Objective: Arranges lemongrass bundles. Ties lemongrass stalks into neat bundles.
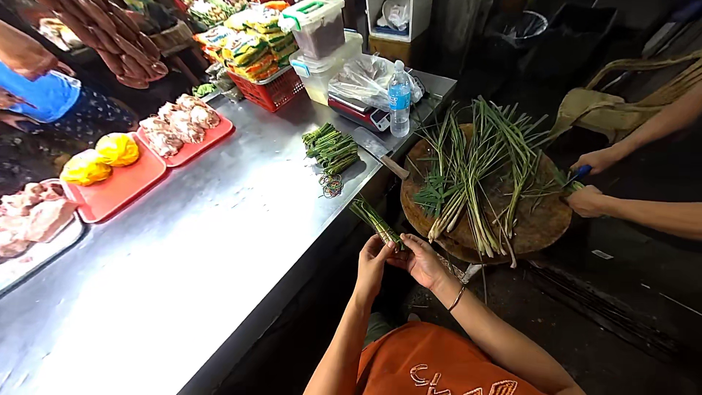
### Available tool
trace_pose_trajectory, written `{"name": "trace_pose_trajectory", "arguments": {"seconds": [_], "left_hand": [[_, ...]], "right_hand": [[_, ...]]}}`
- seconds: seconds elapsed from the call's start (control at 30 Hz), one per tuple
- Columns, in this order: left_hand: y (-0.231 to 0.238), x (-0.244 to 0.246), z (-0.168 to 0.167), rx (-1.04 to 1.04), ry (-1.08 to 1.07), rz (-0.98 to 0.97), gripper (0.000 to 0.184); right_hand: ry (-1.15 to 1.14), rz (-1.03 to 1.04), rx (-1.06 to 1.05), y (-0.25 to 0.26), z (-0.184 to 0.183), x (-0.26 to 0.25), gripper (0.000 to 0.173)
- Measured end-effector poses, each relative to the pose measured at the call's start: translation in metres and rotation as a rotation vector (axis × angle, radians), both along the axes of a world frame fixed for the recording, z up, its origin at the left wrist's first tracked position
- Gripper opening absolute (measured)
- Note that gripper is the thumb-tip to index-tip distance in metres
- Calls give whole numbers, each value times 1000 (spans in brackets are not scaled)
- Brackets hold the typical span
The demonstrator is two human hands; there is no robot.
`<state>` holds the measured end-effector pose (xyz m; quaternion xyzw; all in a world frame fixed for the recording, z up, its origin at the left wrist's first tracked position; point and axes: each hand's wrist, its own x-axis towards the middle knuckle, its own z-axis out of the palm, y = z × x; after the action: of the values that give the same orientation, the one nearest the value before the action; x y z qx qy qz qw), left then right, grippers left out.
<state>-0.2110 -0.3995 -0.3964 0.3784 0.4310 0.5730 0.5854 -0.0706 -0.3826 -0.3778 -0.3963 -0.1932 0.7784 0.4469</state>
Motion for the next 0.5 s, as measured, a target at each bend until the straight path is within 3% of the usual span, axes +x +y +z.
{"name": "trace_pose_trajectory", "arguments": {"seconds": [0.23,0.5], "left_hand": [[46,-35,-14,-43,33,-92,37],[110,-87,-18,-205,-229,110,39]], "right_hand": [[-152,16,158,39,-22,-21,19],[-260,115,245,95,-31,-48,25]]}}
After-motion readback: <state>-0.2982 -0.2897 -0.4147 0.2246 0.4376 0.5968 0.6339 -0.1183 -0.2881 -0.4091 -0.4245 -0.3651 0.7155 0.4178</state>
